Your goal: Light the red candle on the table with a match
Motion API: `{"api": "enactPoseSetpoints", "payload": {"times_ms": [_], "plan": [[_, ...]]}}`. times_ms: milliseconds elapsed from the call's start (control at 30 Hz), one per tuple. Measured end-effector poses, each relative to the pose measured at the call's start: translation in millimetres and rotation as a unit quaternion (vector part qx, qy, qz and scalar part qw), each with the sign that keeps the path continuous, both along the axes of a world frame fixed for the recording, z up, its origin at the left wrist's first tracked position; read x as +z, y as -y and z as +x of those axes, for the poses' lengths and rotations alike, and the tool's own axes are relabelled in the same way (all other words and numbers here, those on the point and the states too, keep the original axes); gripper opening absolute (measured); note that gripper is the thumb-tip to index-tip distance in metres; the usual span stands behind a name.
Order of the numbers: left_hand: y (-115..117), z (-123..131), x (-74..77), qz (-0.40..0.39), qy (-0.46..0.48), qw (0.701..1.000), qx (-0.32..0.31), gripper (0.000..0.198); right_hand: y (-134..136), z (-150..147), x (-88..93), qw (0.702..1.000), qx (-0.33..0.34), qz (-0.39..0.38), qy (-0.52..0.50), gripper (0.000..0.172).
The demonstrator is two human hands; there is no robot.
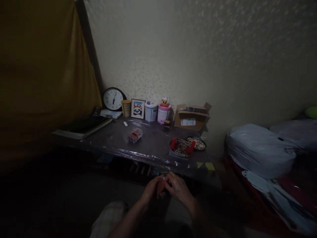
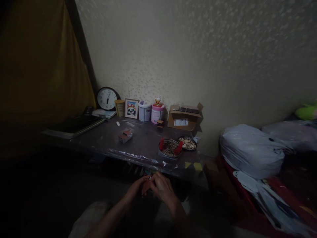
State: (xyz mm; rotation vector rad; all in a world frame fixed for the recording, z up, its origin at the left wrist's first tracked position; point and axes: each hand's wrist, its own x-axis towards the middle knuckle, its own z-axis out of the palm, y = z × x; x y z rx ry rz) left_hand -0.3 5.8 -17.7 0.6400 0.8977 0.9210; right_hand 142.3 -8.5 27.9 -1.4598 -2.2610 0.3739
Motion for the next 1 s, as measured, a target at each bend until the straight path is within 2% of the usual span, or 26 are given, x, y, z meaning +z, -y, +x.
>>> {"api": "enactPoseSetpoints", "payload": {"times_ms": [233,500,700,867,1000], "plan": [[-1.5,1.0,-1.7,0.010,-0.011,1.000,-0.010,0.033,2.3,0.1,2.5,0.999,-0.018,-0.015,0.023,0.009],[0.9,-0.7,4.1,-0.028,0.000,1.000,0.000,0.032,2.1,1.3,2.3,0.999,-0.010,0.000,0.052,0.011],[1.5,-1.6,5.6,-0.069,0.033,0.997,0.023,0.033,-1.5,3.2,2.3,1.000,-0.006,-0.004,-0.017,0.011],[0.4,-1.1,4.3,-0.099,0.047,0.994,0.018,0.031,-2.9,3.7,1.7,0.997,-0.003,-0.002,-0.076,0.014],[4.3,-0.2,9.3,-0.099,0.070,0.993,0.009,0.030,-1.9,1.5,2.6,0.995,0.007,-0.003,-0.102,0.017]]}}
